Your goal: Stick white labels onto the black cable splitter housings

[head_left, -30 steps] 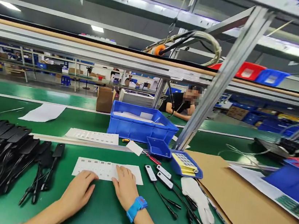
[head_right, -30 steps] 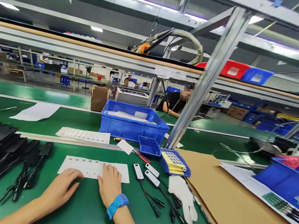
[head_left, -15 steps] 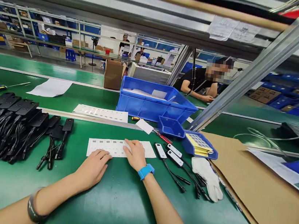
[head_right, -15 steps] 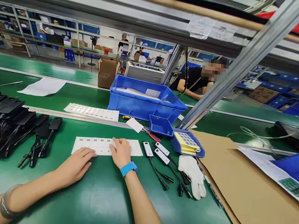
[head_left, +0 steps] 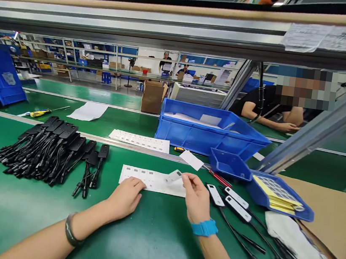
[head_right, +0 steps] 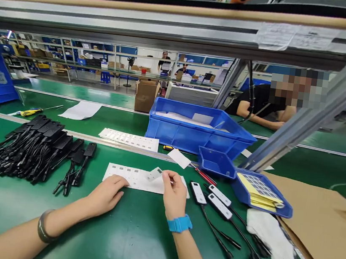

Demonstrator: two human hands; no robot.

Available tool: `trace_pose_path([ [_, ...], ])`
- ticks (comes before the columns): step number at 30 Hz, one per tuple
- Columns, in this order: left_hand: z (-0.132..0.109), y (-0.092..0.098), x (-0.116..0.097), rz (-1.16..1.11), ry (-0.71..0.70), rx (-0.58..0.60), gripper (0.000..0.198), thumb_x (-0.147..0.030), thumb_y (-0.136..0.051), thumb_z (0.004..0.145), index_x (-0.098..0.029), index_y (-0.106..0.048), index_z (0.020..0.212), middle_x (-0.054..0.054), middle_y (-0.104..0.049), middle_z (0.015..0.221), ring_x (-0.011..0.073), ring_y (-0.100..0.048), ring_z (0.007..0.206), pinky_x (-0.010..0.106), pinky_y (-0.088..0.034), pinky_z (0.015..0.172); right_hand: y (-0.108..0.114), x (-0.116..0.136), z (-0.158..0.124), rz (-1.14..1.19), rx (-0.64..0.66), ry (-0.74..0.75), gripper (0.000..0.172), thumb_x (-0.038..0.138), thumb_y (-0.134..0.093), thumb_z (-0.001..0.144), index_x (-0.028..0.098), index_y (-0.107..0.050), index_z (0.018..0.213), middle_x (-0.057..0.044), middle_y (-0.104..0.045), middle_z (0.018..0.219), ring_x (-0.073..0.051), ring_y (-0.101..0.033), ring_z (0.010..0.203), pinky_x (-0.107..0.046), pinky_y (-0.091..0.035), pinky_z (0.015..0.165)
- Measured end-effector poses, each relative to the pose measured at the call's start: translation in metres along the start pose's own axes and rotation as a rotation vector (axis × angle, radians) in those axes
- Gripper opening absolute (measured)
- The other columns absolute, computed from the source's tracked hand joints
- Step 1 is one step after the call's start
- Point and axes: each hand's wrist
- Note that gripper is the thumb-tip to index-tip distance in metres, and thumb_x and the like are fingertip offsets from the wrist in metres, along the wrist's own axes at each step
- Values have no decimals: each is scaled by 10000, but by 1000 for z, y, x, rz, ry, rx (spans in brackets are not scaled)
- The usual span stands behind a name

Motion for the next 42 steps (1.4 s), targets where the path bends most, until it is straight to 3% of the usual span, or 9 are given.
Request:
trace_pose_path([
  [3, 9, 12, 23, 97, 104, -55, 331, -128, -509, 847, -183, -532, 1172, 80, -600, 1100, 226, -547, 1009, 327, -460, 895, 5, 20, -12, 232, -56, -142, 339, 502, -643, 758, 177, -602, 848, -23, -538, 774, -160, -514, 733, -293, -452, 662],
  [8, 16, 41, 74, 327, 453, -242, 556, -247, -452, 862, 17, -334, 1337, 307, -493, 1132, 461, -439, 1068, 600, -353, 859, 6, 45, -31, 364, 54, -213, 288, 462, -678, 767, 189, -591, 805, -2, -512, 730, -130, -488, 662, -255, -441, 580],
  [13, 12, 49, 99, 670, 517, -226, 566, -280, -405, 889, -23, -293, 1381, 213, -605, 963, 383, -525, 980, 489, -331, 897, 6, 51, -34, 384, 84, -192, 234, 406, -686, 783, 192, -591, 798, 23, -500, 665, -100, -469, 566, -232, -395, 510],
  [19, 14, 54, 97, 646, 550, -204, 554, -341, -379, 892, -6, -370, 1333, 191, -630, 833, 374, -580, 857, 445, -389, 779, 8, 52, -36, 372, 111, -199, 202, 360, -692, 786, 181, -600, 796, 39, -499, 611, -77, -463, 500, -214, -375, 471],
  [22, 19, 65, 82, 443, 539, -300, 590, -371, -415, 875, -65, -347, 1375, 200, -603, 1015, 348, -590, 830, 419, -425, 707, 8, 55, -36, 343, 118, -188, 207, 359, -692, 785, 174, -598, 792, 35, -519, 628, -71, -467, 483, -215, -372, 465],
  [25, 22, 71, 55, -114, 498, -390, 603, -393, -567, 805, -174, -422, 1347, 113, -578, 1072, 226, -581, 717, 348, -450, 669, 9, 58, -37, 305, 132, -178, 211, 361, -688, 787, 170, -597, 797, 21, -552, 682, -68, -475, 477, -219, -378, 464],
  [31, 10, 44, -13, -1571, 629, 40, 317, -264, -730, 734, -128, -592, 985, 1, -531, 734, 87, -503, 610, 178, -445, 567, 9, 61, -40, 225, 141, -122, 179, 337, -670, 799, 173, -597, 798, 16, -551, 704, -71, -490, 486, -222, -402, 468],
  [36, -2, 12, -47, -1739, 568, 175, 331, -225, -628, 851, -141, -487, 1138, 110, -626, 986, 170, -618, 811, 322, -535, 777, 7, 64, -41, 166, 147, -76, 179, 333, -666, 794, 172, -589, 783, 7, -539, 714, -78, -488, 504, -216, -419, 444],
  [42, -9, 4, -53, -1731, 395, 307, 431, -199, -637, 849, -176, -413, 1216, 131, -633, 1053, 237, -655, 889, 384, -512, 831, 5, 64, -43, 124, 184, -80, 198, 339, -686, 774, 172, -580, 773, 3, -531, 687, -93, -490, 530, -209, -428, 437],
])
Point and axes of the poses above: each hand's wrist, its own z-axis towards the middle knuckle, its own y-axis out of the back of the hand, x = y × z
